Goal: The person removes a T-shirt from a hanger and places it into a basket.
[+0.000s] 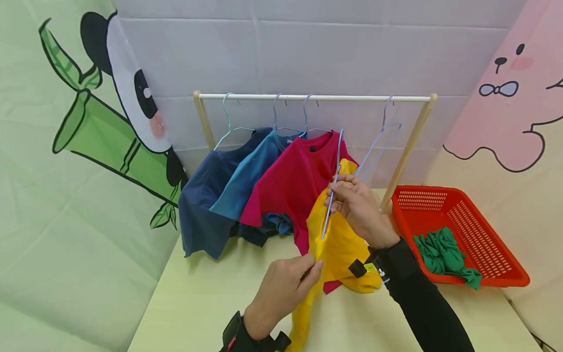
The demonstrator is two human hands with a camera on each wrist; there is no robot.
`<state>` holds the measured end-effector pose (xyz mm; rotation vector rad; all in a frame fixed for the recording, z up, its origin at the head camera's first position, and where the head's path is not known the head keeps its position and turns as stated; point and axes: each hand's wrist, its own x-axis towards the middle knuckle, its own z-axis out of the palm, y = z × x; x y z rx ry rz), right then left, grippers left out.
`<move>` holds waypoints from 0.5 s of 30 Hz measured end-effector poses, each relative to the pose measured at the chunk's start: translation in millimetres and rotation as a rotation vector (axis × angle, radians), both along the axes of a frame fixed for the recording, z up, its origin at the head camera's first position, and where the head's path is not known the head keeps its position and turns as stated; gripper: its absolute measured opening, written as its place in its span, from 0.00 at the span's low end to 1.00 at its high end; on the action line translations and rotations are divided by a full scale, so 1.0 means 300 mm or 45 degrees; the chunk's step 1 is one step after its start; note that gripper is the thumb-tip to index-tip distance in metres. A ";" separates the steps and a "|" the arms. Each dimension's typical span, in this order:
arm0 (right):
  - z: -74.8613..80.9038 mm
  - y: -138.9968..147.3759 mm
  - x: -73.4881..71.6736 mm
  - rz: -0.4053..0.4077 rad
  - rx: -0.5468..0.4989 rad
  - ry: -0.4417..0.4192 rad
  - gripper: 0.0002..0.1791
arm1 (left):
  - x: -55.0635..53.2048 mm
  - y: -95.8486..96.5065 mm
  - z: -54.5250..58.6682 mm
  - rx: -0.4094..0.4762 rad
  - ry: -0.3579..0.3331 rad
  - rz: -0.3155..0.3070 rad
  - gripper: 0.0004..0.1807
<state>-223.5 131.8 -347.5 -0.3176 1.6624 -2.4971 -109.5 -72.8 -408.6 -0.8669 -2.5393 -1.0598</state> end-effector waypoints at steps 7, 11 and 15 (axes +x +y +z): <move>0.005 0.016 -0.014 -0.013 -0.059 0.015 0.10 | 0.007 -0.010 -0.016 -0.020 0.008 -0.172 0.19; 0.009 0.026 -0.020 -0.018 -0.103 0.025 0.07 | 0.009 -0.013 -0.025 -0.052 -0.042 -0.246 0.19; 0.015 0.034 -0.022 -0.022 -0.133 0.021 0.06 | 0.007 -0.015 -0.032 -0.085 -0.125 -0.311 0.19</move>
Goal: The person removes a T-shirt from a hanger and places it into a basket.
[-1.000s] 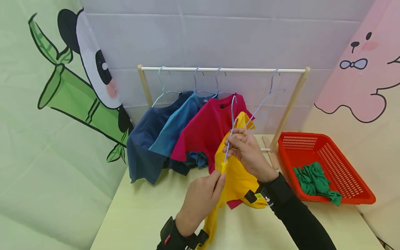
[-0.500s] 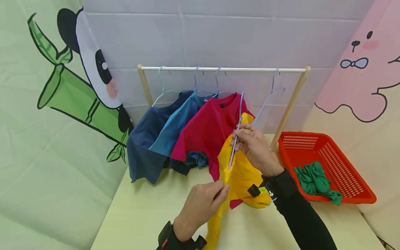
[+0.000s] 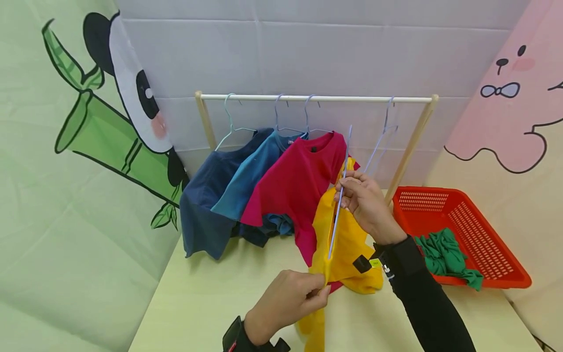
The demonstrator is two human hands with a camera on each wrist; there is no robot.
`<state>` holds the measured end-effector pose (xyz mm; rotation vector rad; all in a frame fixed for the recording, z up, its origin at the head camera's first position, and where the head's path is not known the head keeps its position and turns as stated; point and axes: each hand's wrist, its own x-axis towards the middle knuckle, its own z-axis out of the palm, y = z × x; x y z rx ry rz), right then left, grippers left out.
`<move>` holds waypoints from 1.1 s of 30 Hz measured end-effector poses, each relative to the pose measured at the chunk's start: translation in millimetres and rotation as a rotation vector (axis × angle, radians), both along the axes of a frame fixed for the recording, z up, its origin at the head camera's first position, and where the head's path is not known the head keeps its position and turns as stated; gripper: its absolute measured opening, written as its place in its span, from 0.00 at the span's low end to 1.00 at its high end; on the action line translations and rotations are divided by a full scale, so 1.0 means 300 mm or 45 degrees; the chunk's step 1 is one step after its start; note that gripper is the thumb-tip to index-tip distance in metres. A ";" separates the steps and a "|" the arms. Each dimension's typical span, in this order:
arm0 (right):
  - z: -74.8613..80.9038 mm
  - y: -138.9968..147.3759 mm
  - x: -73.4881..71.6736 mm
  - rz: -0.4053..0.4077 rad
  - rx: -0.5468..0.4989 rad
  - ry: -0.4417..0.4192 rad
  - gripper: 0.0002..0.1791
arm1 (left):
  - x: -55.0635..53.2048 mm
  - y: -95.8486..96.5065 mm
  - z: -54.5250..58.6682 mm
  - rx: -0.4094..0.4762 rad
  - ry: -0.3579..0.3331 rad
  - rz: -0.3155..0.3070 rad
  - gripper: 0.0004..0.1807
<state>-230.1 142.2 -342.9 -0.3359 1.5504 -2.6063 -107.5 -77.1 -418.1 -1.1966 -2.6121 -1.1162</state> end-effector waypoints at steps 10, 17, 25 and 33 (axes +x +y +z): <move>-0.004 0.007 0.007 0.046 -0.024 0.012 0.07 | -0.020 -0.002 -0.013 -0.037 -0.079 -0.161 0.20; 0.002 0.012 0.011 0.059 -0.100 -0.076 0.05 | -0.044 -0.005 -0.043 -0.101 -0.143 -0.179 0.19; 0.027 0.036 0.034 0.149 -0.304 -0.241 0.14 | -0.076 0.004 -0.111 -0.158 -0.158 0.003 0.22; 0.040 0.041 0.084 0.237 -0.359 -0.285 0.13 | -0.142 0.012 -0.192 -0.032 -0.127 0.188 0.17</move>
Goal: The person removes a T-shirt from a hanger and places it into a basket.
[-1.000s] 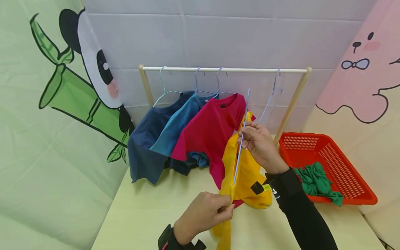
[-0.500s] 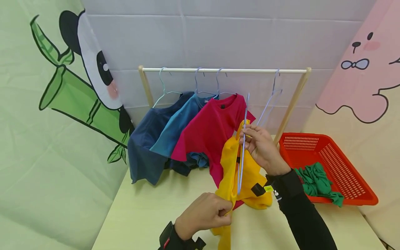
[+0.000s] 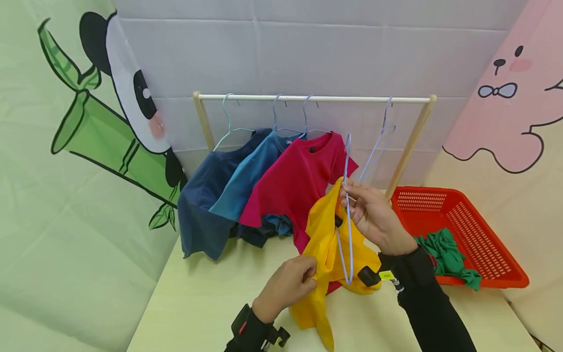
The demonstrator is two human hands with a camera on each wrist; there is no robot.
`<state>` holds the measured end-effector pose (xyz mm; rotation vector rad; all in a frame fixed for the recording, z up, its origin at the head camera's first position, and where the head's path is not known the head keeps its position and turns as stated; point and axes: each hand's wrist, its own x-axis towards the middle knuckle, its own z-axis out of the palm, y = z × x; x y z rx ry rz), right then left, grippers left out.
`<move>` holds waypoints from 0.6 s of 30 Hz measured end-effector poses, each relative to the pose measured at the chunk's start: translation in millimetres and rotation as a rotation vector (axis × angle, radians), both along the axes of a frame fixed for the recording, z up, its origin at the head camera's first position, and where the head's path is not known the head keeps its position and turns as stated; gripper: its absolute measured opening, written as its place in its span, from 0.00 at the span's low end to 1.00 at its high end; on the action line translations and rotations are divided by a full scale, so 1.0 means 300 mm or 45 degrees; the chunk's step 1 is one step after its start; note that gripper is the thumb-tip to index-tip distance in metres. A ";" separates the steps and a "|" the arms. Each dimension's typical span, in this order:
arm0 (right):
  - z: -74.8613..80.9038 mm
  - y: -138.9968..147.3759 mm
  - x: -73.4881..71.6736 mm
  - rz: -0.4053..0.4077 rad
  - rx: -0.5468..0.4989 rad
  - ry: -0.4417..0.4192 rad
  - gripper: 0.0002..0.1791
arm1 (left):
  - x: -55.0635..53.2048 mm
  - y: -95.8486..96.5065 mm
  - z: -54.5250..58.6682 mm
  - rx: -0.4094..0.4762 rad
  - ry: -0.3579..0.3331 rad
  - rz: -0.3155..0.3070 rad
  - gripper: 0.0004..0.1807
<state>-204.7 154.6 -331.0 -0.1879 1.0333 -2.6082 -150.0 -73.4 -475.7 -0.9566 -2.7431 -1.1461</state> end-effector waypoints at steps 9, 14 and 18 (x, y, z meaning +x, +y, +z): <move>-0.035 -0.001 0.089 0.098 0.001 0.101 0.11 | -0.057 0.011 -0.120 -0.054 -0.033 0.124 0.32; -0.033 0.002 0.135 0.125 0.071 0.162 0.08 | -0.087 0.029 -0.179 -0.184 -0.146 0.120 0.51; -0.021 0.006 0.162 0.180 0.059 0.198 0.08 | -0.095 0.048 -0.215 -0.339 -0.159 0.077 0.42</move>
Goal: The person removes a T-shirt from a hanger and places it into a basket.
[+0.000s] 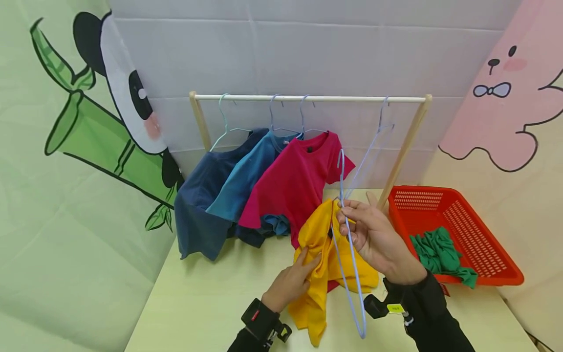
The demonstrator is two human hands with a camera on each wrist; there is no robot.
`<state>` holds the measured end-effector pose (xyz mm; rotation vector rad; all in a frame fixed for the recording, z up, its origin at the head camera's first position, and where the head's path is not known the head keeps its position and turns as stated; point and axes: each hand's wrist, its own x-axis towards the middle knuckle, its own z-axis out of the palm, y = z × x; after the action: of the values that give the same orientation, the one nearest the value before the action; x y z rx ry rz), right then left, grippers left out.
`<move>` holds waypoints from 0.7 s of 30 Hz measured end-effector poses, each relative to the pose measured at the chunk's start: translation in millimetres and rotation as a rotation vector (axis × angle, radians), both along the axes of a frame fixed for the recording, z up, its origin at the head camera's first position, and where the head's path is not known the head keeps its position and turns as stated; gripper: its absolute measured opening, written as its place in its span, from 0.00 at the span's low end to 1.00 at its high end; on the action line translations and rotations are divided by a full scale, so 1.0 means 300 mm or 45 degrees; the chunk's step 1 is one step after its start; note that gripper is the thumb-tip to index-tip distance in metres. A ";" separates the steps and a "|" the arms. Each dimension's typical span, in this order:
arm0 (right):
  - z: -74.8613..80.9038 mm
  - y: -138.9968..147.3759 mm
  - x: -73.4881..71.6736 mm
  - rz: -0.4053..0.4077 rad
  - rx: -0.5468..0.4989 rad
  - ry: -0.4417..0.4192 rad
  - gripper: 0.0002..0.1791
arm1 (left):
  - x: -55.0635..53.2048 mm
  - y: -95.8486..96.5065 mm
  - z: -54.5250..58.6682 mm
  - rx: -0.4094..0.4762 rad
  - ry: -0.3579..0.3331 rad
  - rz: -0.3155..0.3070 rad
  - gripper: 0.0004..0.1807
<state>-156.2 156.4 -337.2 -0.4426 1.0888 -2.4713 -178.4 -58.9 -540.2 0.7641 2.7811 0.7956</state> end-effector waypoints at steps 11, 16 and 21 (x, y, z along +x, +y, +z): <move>0.021 0.014 0.026 0.210 -0.216 0.003 0.13 | 0.002 0.025 -0.084 -0.164 -0.105 0.012 0.33; 0.031 0.020 0.032 0.283 -0.291 0.021 0.15 | -0.001 0.024 -0.124 -0.170 -0.114 0.000 0.32; 0.063 0.012 0.026 0.246 -0.238 0.102 0.13 | -0.003 0.018 -0.144 -0.153 -0.125 -0.027 0.28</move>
<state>-148.4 160.1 -318.2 -0.6749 0.8049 -2.4088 -179.2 -53.4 -583.3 0.7124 2.7006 0.6379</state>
